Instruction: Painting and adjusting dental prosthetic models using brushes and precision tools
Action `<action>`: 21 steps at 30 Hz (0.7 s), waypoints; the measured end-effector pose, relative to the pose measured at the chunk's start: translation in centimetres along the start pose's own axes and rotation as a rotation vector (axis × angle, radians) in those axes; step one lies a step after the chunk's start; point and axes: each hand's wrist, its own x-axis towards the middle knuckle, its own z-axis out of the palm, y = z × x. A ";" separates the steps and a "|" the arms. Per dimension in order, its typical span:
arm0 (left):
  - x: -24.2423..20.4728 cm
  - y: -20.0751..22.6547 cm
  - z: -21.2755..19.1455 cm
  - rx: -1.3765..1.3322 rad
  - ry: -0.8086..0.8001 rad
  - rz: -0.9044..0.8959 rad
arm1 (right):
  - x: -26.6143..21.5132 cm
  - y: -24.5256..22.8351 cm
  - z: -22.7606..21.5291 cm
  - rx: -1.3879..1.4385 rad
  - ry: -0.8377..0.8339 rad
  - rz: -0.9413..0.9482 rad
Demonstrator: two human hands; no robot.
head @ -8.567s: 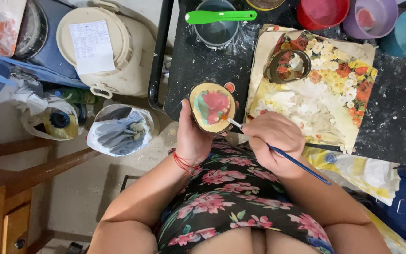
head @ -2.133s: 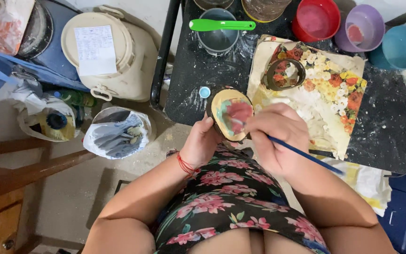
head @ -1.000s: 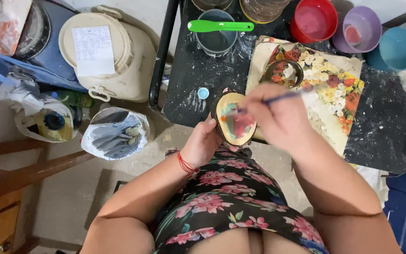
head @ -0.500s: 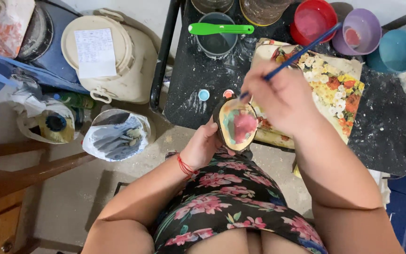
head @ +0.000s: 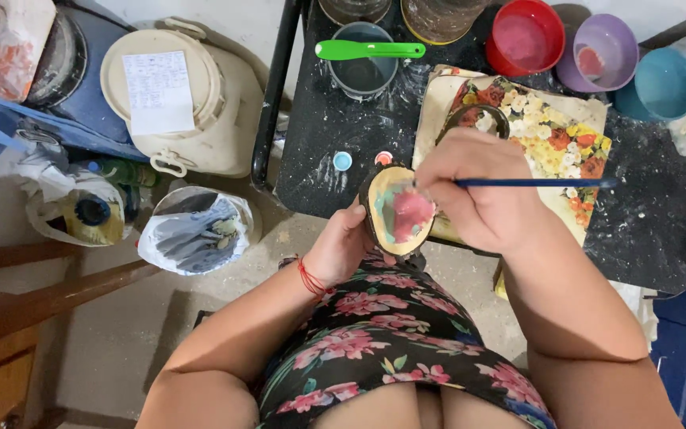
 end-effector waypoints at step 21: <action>0.0 -0.3 -0.1 0.047 0.015 0.022 | -1.0 0.8 0.8 0.177 0.205 0.290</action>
